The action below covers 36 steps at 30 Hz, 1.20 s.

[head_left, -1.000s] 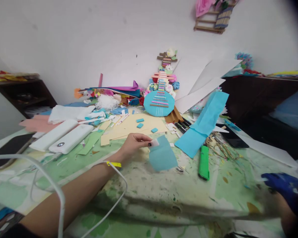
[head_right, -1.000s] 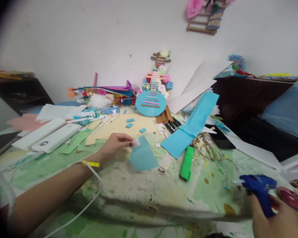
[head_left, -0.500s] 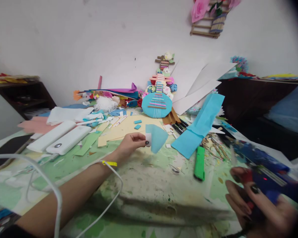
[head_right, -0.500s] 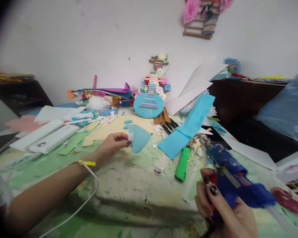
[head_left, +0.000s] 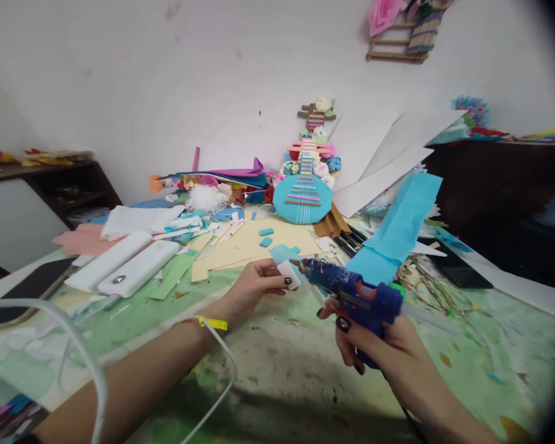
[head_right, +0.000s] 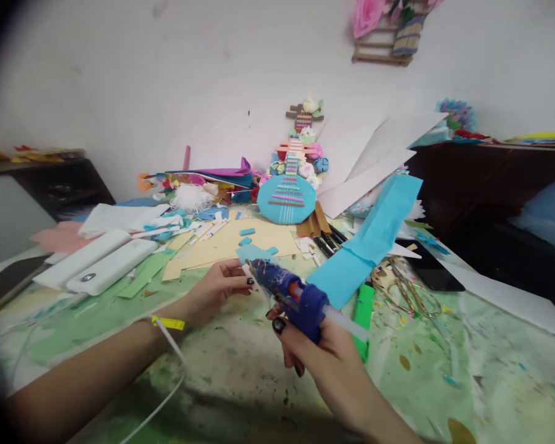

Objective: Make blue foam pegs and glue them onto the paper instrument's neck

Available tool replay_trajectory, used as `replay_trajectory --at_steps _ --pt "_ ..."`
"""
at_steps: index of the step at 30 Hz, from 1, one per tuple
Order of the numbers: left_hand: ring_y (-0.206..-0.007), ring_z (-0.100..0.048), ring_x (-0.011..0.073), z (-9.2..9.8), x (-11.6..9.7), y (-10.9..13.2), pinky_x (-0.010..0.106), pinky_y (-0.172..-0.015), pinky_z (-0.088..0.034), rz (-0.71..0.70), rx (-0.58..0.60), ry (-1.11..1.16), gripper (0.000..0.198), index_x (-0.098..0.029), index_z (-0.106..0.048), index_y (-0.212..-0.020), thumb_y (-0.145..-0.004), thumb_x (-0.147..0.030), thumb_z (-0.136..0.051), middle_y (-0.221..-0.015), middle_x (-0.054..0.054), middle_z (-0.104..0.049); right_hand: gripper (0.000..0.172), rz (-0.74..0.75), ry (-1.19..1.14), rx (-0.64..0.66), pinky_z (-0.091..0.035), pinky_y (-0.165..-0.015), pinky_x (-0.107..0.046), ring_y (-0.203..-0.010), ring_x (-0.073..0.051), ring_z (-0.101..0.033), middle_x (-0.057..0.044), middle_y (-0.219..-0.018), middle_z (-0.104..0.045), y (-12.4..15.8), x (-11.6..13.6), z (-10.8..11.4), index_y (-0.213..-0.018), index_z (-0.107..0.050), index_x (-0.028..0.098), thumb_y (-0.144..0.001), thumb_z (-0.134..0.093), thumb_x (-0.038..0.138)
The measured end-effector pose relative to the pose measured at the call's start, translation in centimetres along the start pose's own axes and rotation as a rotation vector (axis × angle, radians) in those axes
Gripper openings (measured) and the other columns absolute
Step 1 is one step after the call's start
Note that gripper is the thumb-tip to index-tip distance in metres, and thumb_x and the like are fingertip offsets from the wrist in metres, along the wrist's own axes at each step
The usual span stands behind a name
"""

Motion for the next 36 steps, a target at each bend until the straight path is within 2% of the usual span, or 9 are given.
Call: replay_trajectory --at_steps 3,5,7,11,15,20,27,32,36 --pt "-0.072 -0.066 0.0169 -0.2 0.0 0.1 0.027 -0.068 -0.051 0.022 0.010 0.025 0.023 -0.013 -0.069 -0.084 -0.065 -0.025 -0.076 -0.080 0.007 -0.072 0.035 0.016 0.052 -0.065 -0.036 -0.043 -0.021 -0.046 -0.009 -0.045 0.001 -0.053 -0.050 -0.3 -0.9 0.1 -0.078 -0.062 0.013 -0.080 -0.060 0.048" --pt "-0.074 -0.066 0.0184 -0.4 0.0 0.2 0.029 -0.069 -0.052 0.022 0.018 0.040 0.024 -0.013 -0.070 -0.083 -0.065 -0.027 -0.077 -0.081 0.008 -0.073 0.039 0.045 0.045 -0.052 -0.036 -0.042 -0.022 -0.043 -0.009 -0.043 0.000 -0.050 -0.050 -0.4 -1.5 0.2 -0.067 -0.058 0.014 -0.081 -0.057 0.050" --pt "-0.076 -0.066 0.0196 -0.5 0.0 0.3 0.030 -0.071 -0.052 0.003 0.016 0.035 0.024 -0.013 -0.071 -0.082 -0.063 -0.026 -0.078 -0.083 0.008 -0.073 0.040 0.059 0.038 -0.047 -0.037 -0.042 -0.022 -0.043 -0.009 -0.044 0.000 -0.050 -0.050 -0.4 -2.1 0.3 -0.065 -0.057 0.014 -0.081 -0.057 0.051" --pt "-0.077 -0.066 0.0200 -0.5 0.0 0.3 0.031 -0.075 -0.051 -0.065 0.007 0.015 0.020 -0.013 -0.072 -0.077 -0.061 -0.023 -0.079 -0.081 0.008 -0.073 0.032 0.075 0.082 -0.108 -0.042 -0.046 -0.023 -0.051 -0.012 -0.050 -0.001 -0.057 -0.054 -0.2 -3.2 0.8 -0.083 -0.063 0.015 -0.080 -0.061 0.047" --pt "-0.075 -0.067 0.0185 -0.4 0.2 0.5 0.031 -0.077 -0.052 -0.087 0.026 -0.004 0.018 -0.014 -0.072 -0.077 -0.062 -0.021 -0.079 -0.080 0.006 -0.074 0.025 0.147 0.139 -0.166 -0.050 -0.064 -0.028 -0.068 -0.018 -0.058 -0.002 -0.059 -0.055 0.2 -3.6 1.0 -0.084 -0.066 0.019 -0.080 -0.062 0.043" --pt "-0.076 -0.068 0.0201 -0.6 0.1 0.6 0.034 -0.077 -0.054 -0.109 0.035 -0.040 0.020 -0.013 -0.071 -0.078 -0.061 -0.021 -0.080 -0.082 0.007 -0.074 0.035 0.088 0.179 -0.275 -0.053 -0.070 -0.034 -0.075 -0.023 -0.061 -0.006 -0.073 -0.064 0.9 -4.5 0.9 -0.098 -0.070 0.021 -0.076 -0.064 0.048" --pt "-0.077 -0.068 0.0207 -1.1 -0.3 0.9 0.035 -0.076 -0.056 -0.154 0.056 -0.038 0.022 -0.013 -0.069 -0.077 -0.060 -0.020 -0.080 -0.080 0.007 -0.073 0.043 0.150 0.282 -0.355 -0.048 -0.089 -0.045 -0.094 -0.029 -0.061 -0.012 -0.097 -0.067 1.8 -6.3 0.9 -0.109 -0.067 0.020 -0.077 -0.062 0.048" --pt "-0.074 -0.068 0.0191 -1.2 -0.4 1.0 0.033 -0.075 -0.056 -0.168 0.049 -0.026 0.020 -0.013 -0.068 -0.077 -0.060 -0.017 -0.079 -0.078 0.006 -0.072 0.044 0.122 0.293 -0.297 -0.046 -0.093 -0.048 -0.101 -0.031 -0.059 -0.013 -0.114 -0.064 1.9 -6.7 0.9 -0.114 -0.066 0.021 -0.076 -0.066 0.044" --pt "-0.075 -0.068 0.0194 -1.3 -0.4 1.1 0.034 -0.075 -0.056 -0.165 0.060 -0.044 0.020 -0.014 -0.069 -0.078 -0.061 -0.018 -0.079 -0.079 0.006 -0.072 0.041 0.152 0.300 -0.314 -0.042 -0.097 -0.049 -0.105 -0.032 -0.057 -0.011 -0.116 -0.063 2.0 -6.4 0.6 -0.114 -0.066 0.023 -0.078 -0.064 0.043"
Point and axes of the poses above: each hand's wrist, its own y-axis away from the middle knuckle, its own z-axis out of the back of the hand, x = y × z, the point moved 2 cm from there along -y, towards the middle knuckle
